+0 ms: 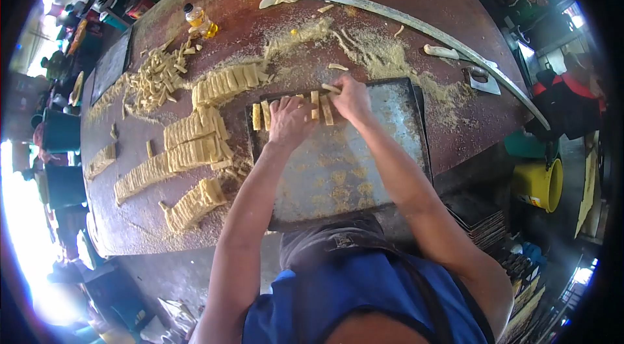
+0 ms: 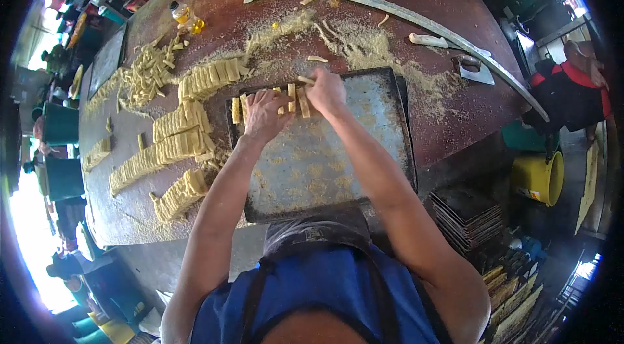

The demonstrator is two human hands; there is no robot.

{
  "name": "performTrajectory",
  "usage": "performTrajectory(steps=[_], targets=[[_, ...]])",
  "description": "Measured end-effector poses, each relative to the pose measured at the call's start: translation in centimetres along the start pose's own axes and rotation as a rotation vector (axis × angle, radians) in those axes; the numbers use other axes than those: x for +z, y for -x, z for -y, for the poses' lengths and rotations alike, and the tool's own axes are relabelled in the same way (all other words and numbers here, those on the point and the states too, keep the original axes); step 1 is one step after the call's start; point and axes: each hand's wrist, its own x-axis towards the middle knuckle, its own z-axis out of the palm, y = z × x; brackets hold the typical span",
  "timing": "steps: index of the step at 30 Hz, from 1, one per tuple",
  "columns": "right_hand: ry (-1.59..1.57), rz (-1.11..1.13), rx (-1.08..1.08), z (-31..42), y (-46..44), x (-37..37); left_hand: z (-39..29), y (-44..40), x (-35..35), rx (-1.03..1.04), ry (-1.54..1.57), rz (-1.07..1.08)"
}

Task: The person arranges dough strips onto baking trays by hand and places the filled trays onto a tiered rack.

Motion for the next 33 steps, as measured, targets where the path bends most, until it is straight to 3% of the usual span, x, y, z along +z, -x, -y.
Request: performTrajectory(steps=[2, 5, 16, 18, 19, 21, 24, 27, 28, 30, 31, 32, 33], targets=[[0.040, -0.091, -0.072, -1.5, 0.0, 0.0, -0.5, 0.3, -0.1, 0.000, 0.040, -0.065], [0.223, -0.111, -0.243, -2.2, 2.0, 0.3, -3.1, 0.4, -0.3, -0.006, 0.018, 0.007], [0.059, -0.129, -0.322, -4.8, 0.7, 1.6, -1.4, -1.3, 2.5, 0.056, 0.036, -0.080], [0.043, -0.102, -0.223, -3.3, 1.7, 0.1, -1.0, -0.3, 1.8, 0.097, 0.120, -0.174], [-0.113, -0.184, -0.277, -4.4, 1.5, 0.8, -0.2, 0.7, 0.9, 0.056, 0.098, -0.174], [-0.093, -0.224, -0.276, -3.8, 2.6, -0.5, 1.2, 2.2, -1.0, 0.039, 0.170, -0.268], [0.131, -0.295, -0.401, -4.8, 3.2, 1.6, 6.4, 6.6, -3.9, -0.101, 0.109, -0.248], [-0.100, -0.287, -0.398, 3.1, 7.3, 4.6, 13.2, 12.5, -6.7, -0.312, 0.252, -0.232], [-0.172, -0.145, -0.382, 4.7, 8.1, 7.2, 14.6, 14.7, -8.0, -0.426, 0.317, -0.226], [-0.003, 0.288, -0.384, 11.7, 12.0, 10.3, 17.0, 18.3, -9.3, -0.463, 0.309, -0.334], [-0.005, 0.272, -0.687, 12.1, 12.3, 14.6, 17.9, 19.6, -9.8, -0.448, 0.322, -0.334], [0.128, 0.504, -0.588, 13.7, 12.4, 17.9, 18.5, 20.6, -10.0, -0.478, 0.355, -0.307], [0.218, 0.453, -0.640, 13.9, 13.0, 21.5, 19.0, 21.5, -10.2, -0.506, 0.389, -0.280]])
